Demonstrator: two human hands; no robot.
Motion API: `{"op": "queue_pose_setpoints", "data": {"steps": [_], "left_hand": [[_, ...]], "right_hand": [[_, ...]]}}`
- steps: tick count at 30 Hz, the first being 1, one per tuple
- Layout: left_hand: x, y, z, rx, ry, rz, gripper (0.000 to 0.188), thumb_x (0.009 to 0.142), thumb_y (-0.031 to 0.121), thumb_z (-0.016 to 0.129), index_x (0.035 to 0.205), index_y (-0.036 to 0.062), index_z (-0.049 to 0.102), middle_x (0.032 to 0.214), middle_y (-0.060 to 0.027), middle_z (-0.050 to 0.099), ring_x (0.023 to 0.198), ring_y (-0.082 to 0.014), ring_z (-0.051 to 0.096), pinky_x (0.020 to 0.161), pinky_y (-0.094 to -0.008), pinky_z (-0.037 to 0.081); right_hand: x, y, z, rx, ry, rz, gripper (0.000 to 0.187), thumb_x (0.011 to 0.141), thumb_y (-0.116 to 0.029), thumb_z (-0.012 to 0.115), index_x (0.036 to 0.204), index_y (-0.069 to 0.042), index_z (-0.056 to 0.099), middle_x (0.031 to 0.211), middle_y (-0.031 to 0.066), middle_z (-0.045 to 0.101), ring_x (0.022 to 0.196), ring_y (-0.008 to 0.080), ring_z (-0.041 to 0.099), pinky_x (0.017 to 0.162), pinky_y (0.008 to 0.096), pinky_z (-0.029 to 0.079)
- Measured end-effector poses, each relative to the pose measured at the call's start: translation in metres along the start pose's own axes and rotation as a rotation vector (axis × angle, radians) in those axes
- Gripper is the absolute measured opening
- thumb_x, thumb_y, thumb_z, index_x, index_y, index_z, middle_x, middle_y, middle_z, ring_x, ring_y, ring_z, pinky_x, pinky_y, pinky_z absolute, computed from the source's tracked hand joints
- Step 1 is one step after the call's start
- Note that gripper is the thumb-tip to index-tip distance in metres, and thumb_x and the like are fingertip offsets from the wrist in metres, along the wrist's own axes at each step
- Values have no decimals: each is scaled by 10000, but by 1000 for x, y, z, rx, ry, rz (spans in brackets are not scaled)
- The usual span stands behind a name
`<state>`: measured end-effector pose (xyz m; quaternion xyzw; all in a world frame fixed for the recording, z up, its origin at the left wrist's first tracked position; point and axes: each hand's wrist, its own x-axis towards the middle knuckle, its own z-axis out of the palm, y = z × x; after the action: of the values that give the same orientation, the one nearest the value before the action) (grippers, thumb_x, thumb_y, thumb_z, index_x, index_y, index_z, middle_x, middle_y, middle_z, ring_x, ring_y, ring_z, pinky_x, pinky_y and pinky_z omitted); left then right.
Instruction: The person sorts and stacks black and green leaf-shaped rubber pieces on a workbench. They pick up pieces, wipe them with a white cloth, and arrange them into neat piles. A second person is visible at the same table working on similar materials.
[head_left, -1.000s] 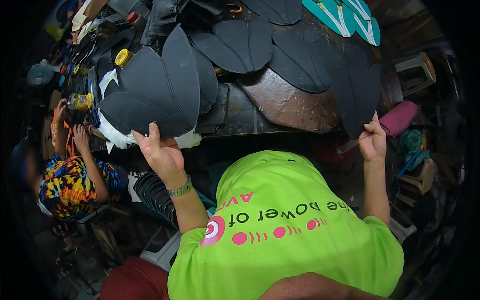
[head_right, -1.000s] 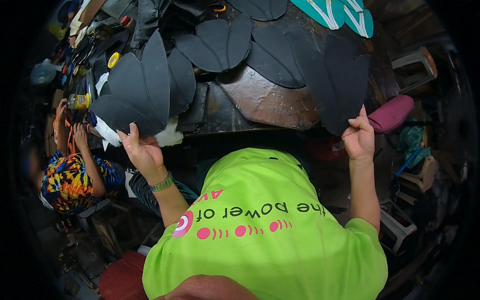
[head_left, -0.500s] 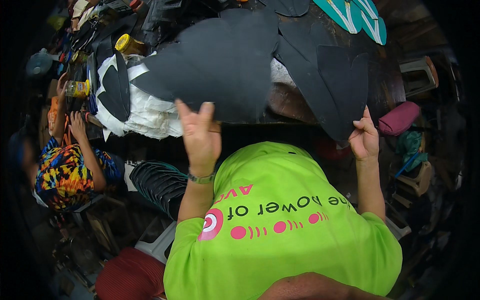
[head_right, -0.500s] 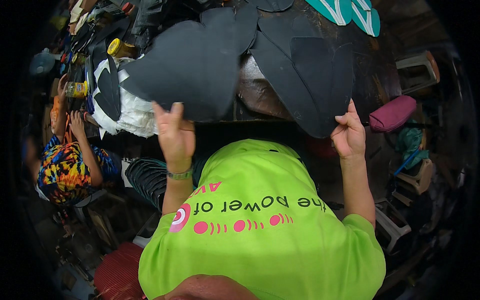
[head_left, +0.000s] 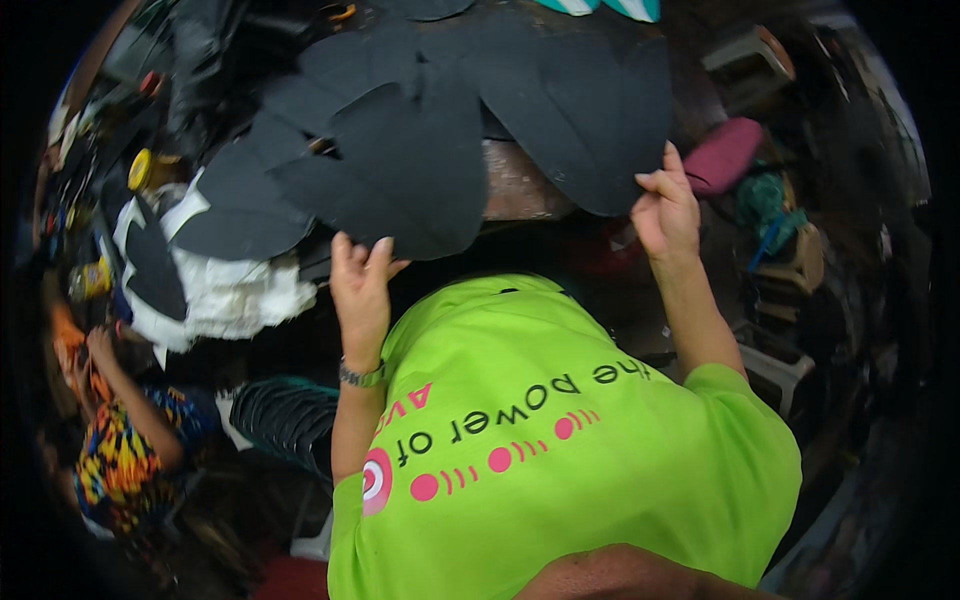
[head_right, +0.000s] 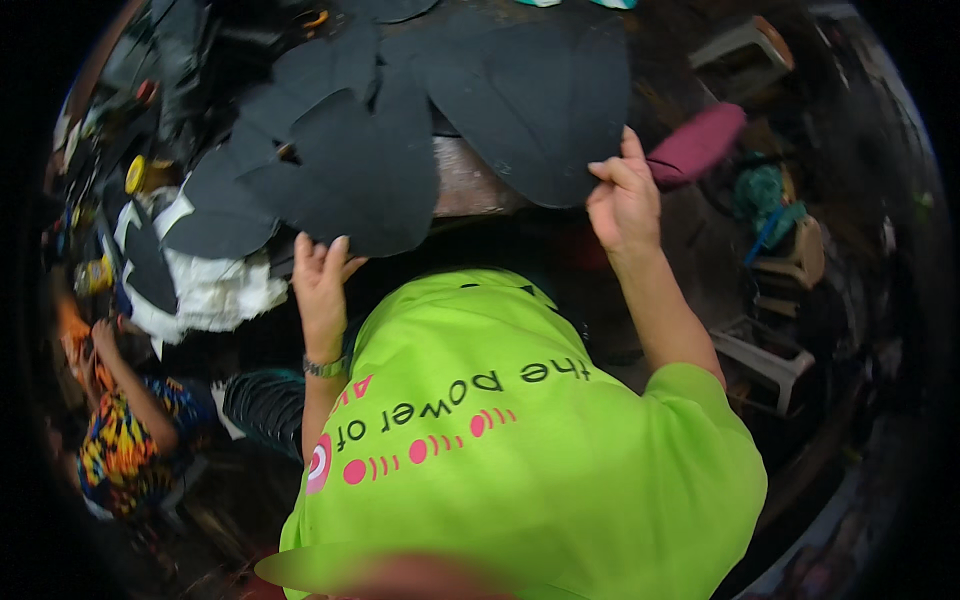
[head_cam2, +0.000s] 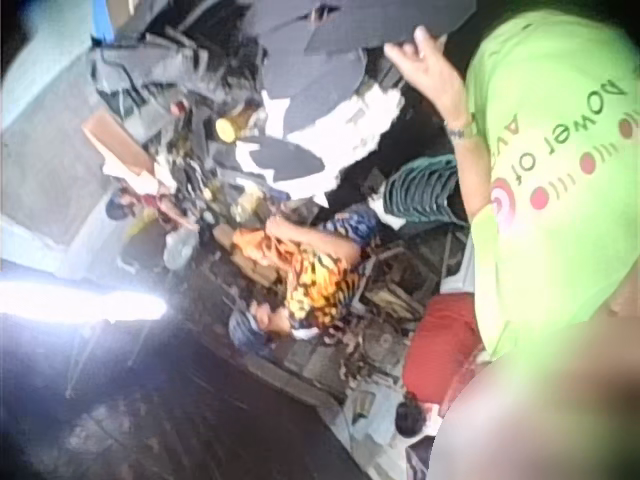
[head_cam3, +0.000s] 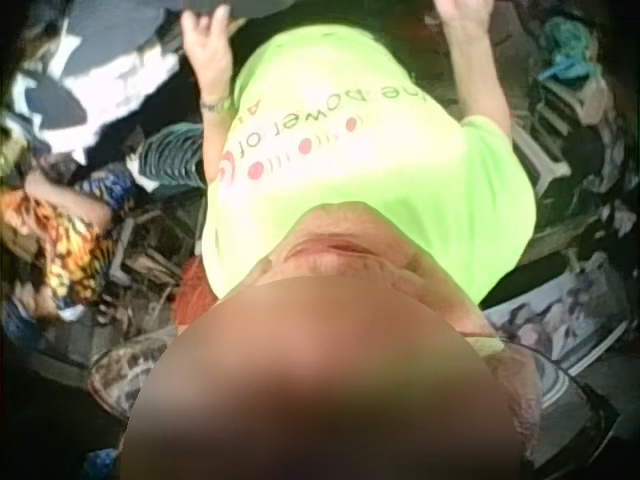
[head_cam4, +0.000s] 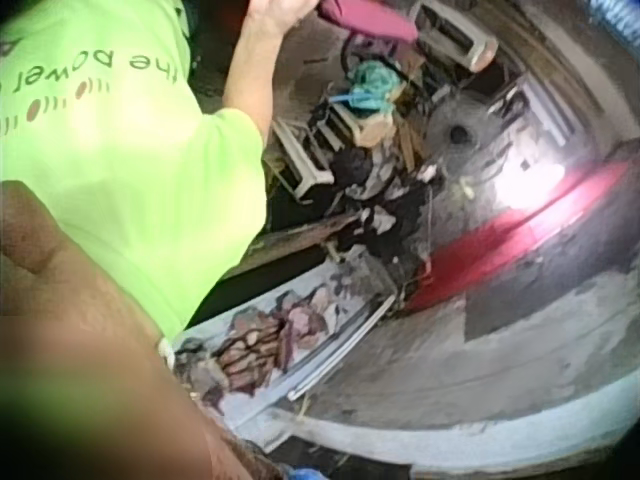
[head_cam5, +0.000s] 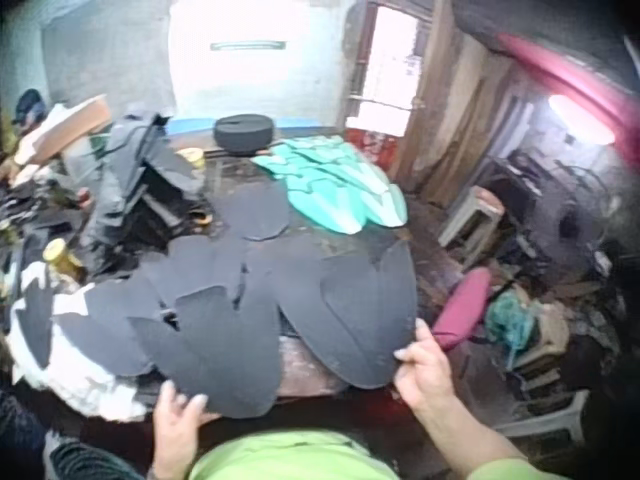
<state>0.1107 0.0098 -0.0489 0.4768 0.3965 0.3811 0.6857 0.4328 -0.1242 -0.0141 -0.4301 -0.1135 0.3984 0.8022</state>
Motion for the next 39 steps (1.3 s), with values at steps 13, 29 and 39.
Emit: {"op": "queue_pose_setpoints", "data": {"steps": [13,29,39], "left_hand": [[-14,9,-17,149,15,50,608,982,17,566,1496,-72,254,1089,-137,599,988,-188,649,852,-292,560],[-12,8,-24,98,59,86,312,955,-17,598,1236,-14,460,977,-79,594,844,-147,660,748,-237,551],[-7,-18,-22,319,99,636,295,868,-8,722,1095,38,539,917,-36,576,714,-97,569,656,-211,477]], "right_hand": [[-4,-6,3,12,14,44,568,809,140,375,1346,-30,450,1289,139,570,1196,272,577,1045,441,477],[56,-42,-17,-54,134,-218,521,786,133,410,1284,2,490,1210,115,600,1140,242,576,1056,390,456],[97,-37,-35,-68,198,-201,550,776,144,401,1301,13,498,1284,123,577,1218,270,543,1098,417,413]]}}
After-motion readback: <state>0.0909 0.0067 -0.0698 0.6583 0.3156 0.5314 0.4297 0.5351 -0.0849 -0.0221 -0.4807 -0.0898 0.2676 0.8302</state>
